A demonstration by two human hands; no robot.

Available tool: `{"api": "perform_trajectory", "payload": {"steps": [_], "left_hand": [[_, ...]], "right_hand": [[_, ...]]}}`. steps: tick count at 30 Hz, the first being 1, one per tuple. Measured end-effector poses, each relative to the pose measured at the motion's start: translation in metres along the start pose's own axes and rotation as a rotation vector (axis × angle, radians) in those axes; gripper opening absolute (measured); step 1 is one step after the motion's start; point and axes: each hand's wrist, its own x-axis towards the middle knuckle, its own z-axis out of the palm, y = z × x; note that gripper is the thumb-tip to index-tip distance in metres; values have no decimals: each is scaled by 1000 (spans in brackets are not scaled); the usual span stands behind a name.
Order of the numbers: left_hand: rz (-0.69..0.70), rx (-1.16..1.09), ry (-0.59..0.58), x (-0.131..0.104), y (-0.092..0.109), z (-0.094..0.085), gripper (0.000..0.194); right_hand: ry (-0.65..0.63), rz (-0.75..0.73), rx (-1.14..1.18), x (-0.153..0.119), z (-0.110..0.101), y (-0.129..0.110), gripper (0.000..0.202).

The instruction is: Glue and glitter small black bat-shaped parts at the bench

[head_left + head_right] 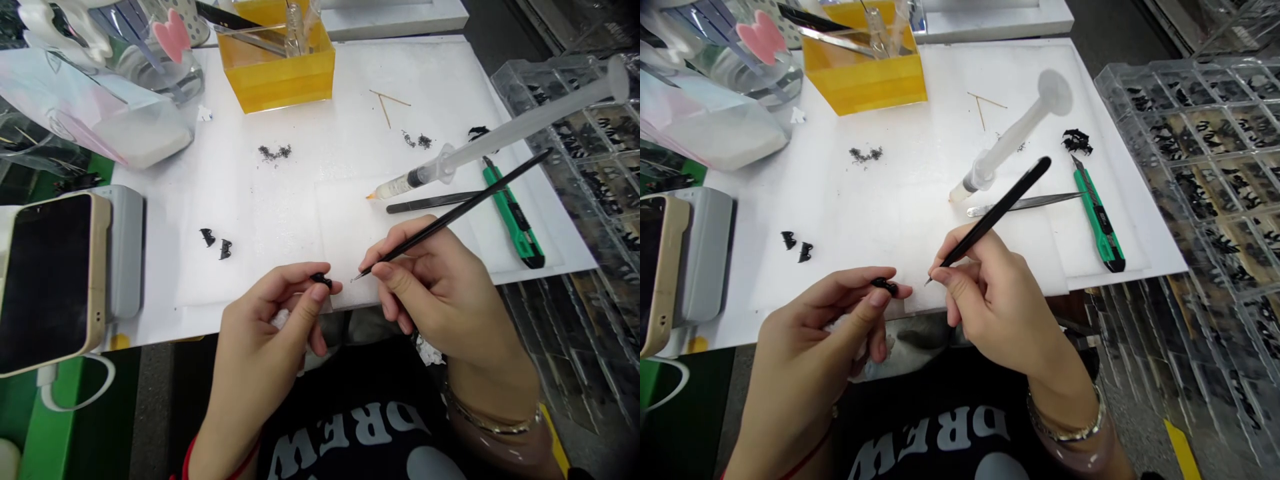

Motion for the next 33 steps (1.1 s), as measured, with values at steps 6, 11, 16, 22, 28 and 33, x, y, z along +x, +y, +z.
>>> {"api": "perform_trajectory", "payload": {"steps": [6,11,16,22,28,33], "left_hand": [[159,223,26,1,1,4,13],[146,205,53,-1,1,7,14],[-111,-207,-4,-12,13,0,6],[-33,41,46,5,12,-20,18],[-2,412,78,26,7,-24,28],[1,579,87,26,14,-23,31]], "right_hand": [[-34,20,-85,1,-1,-1,5],[2,-6,-64,1,1,0,4],[29,-10,-31,0,1,2,6],[33,-3,-74,0,2,2,7],[54,14,-53,0,1,2,10],[39,73,-27,-2,-2,3,12]]}}
